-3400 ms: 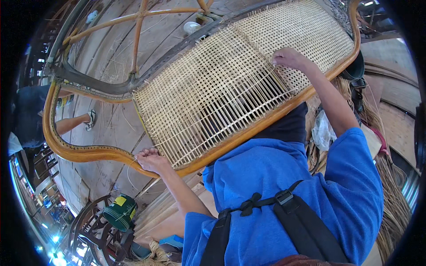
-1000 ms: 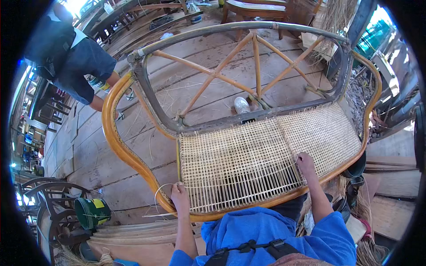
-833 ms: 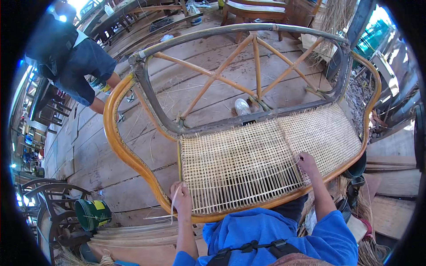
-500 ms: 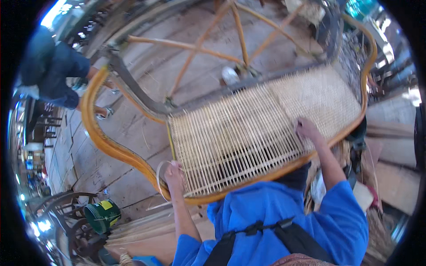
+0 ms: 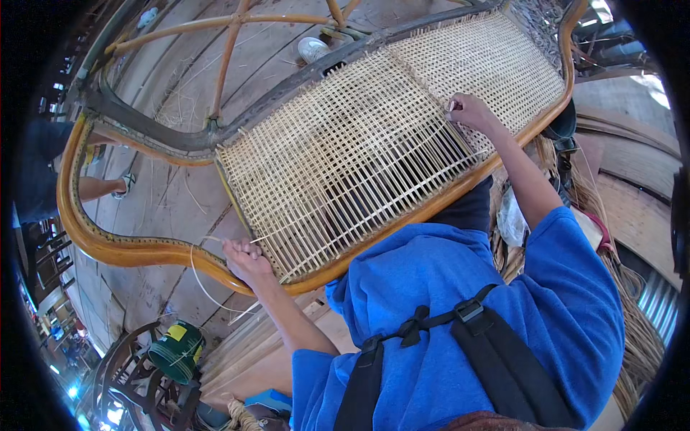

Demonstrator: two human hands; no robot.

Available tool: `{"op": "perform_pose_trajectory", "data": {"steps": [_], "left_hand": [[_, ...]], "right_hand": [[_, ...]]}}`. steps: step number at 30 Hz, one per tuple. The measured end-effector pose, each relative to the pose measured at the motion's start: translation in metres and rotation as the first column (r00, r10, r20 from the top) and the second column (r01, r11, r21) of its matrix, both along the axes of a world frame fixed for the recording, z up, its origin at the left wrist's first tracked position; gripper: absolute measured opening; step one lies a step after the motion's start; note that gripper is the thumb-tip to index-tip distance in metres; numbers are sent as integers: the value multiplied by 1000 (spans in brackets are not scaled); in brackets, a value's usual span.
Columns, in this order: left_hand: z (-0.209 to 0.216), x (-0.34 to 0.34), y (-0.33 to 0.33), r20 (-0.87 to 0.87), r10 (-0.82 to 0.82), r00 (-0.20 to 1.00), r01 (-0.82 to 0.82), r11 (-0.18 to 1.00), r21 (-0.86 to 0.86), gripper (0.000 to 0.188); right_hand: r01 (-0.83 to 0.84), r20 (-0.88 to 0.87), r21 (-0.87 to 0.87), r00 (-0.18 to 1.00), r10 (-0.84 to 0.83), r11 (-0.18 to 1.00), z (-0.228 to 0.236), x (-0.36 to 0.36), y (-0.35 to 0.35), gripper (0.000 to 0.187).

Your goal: Repairing a woven chair or bench by weaving new material and securing it with nails and a hammer.

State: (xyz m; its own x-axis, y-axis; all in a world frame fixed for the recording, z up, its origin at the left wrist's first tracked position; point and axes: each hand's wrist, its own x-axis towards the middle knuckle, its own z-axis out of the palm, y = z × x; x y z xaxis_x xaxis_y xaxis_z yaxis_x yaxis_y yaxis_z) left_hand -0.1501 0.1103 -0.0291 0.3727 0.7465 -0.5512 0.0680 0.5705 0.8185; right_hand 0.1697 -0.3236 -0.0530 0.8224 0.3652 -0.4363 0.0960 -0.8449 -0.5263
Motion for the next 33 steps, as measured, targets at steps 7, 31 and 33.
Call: {"op": "perform_pose_trajectory", "data": {"steps": [7,31,33], "left_hand": [[3,-6,-13,-31,255,966,-237,933,270,23],[-19,-2,-29,-133,-102,986,161,794,586,34],[11,3,-26,-90,-110,990,138,903,408,36]], "right_hand": [[-195,171,-38,965,199,980,-19,11,5,31],[-42,-43,118,998,47,992,-66,40,-60,11],[-126,132,84,985,115,988,-81,45,-69,5]]}}
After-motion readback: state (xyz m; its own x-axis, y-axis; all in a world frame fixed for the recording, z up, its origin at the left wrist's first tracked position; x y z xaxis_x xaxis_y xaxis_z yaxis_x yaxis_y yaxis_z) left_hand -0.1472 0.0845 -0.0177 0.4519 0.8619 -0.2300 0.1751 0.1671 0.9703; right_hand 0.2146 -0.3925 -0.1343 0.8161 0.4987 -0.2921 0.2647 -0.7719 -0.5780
